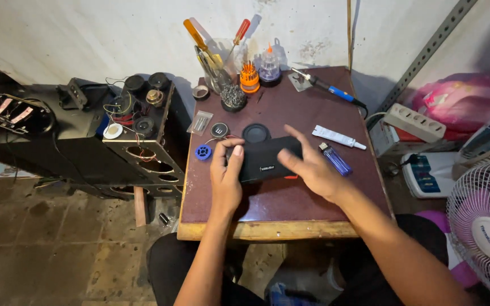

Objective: The person uses a red-handled screwdriver to remove screws from a black rectangular electronic device. They then handle a small circular component, possibly a speaker, and place it on the table.

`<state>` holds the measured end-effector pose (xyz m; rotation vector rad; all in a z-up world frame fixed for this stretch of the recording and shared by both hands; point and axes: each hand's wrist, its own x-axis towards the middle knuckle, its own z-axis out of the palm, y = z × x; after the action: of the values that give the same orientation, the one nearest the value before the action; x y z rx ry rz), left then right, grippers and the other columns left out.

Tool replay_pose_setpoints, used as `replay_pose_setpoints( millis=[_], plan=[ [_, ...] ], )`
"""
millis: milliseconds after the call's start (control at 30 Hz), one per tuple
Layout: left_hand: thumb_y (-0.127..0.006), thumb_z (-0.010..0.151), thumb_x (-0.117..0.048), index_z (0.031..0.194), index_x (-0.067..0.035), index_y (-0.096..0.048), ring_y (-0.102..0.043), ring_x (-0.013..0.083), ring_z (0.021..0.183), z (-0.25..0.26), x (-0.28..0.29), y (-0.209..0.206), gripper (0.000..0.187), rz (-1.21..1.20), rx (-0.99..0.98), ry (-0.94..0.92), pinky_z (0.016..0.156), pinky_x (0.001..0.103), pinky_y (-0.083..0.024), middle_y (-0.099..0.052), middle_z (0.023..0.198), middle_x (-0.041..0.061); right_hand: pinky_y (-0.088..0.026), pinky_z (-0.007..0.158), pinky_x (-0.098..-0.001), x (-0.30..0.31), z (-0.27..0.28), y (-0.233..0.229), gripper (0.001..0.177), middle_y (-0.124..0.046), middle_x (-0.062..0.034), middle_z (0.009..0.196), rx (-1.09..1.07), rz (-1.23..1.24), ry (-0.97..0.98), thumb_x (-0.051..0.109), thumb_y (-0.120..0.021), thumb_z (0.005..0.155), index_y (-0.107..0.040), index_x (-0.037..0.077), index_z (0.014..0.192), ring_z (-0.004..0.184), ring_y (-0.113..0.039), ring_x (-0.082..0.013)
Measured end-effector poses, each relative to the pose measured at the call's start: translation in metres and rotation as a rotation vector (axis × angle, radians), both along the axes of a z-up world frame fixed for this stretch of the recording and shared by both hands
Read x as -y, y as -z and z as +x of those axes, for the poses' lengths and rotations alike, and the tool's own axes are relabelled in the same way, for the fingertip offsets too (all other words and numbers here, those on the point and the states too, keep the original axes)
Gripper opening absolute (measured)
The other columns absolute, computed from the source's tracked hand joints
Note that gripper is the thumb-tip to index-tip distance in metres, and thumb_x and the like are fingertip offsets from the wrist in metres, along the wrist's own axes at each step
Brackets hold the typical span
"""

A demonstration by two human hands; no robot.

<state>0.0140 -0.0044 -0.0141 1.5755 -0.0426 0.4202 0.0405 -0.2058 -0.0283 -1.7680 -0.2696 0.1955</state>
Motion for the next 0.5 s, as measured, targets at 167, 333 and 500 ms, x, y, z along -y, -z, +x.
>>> replay_pose_setpoints(
  millis=[167, 333, 500],
  plan=[
    [-0.046, 0.102, -0.043, 0.139, -0.005, -0.053, -0.057, 0.0278, 0.106, -0.010, 0.002, -0.027, 0.053, 0.032, -0.001, 0.132, 0.097, 0.043, -0.045, -0.068, 0.116, 0.021, -0.058, 0.095, -0.0425, 0.006, 0.017, 0.014, 0.059, -0.068, -0.0127, 0.120, -0.103, 0.425, 0.084, 0.017, -0.077, 0.089, -0.057, 0.010, 0.144, 0.111, -0.067, -0.0245],
    [-0.037, 0.106, -0.045, 0.145, 0.000, -0.049, -0.059, 0.0298, 0.114, -0.005, -0.016, -0.018, 0.061, -0.082, 0.017, 0.167, 0.103, 0.048, -0.045, -0.067, 0.124, 0.024, -0.064, 0.076, -0.0468, 0.012, 0.019, -0.005, 0.027, -0.078, -0.0165, 0.099, -0.408, 0.709, 0.143, 0.028, -0.072, 0.095, -0.069, 0.005, 0.109, 0.090, -0.078, -0.0270],
    [-0.072, 0.086, -0.029, 0.156, -0.004, -0.039, -0.047, 0.0440, 0.136, -0.009, -0.009, -0.020, 0.081, 0.038, 0.079, 0.326, 0.114, 0.055, -0.038, -0.048, 0.150, 0.029, -0.062, 0.073, -0.0545, 0.022, 0.029, -0.005, 0.040, -0.075, -0.0192, 0.099, -0.545, 0.680, 0.307, 0.041, -0.080, 0.089, -0.071, 0.005, 0.105, 0.087, -0.075, -0.0365]
  ],
)
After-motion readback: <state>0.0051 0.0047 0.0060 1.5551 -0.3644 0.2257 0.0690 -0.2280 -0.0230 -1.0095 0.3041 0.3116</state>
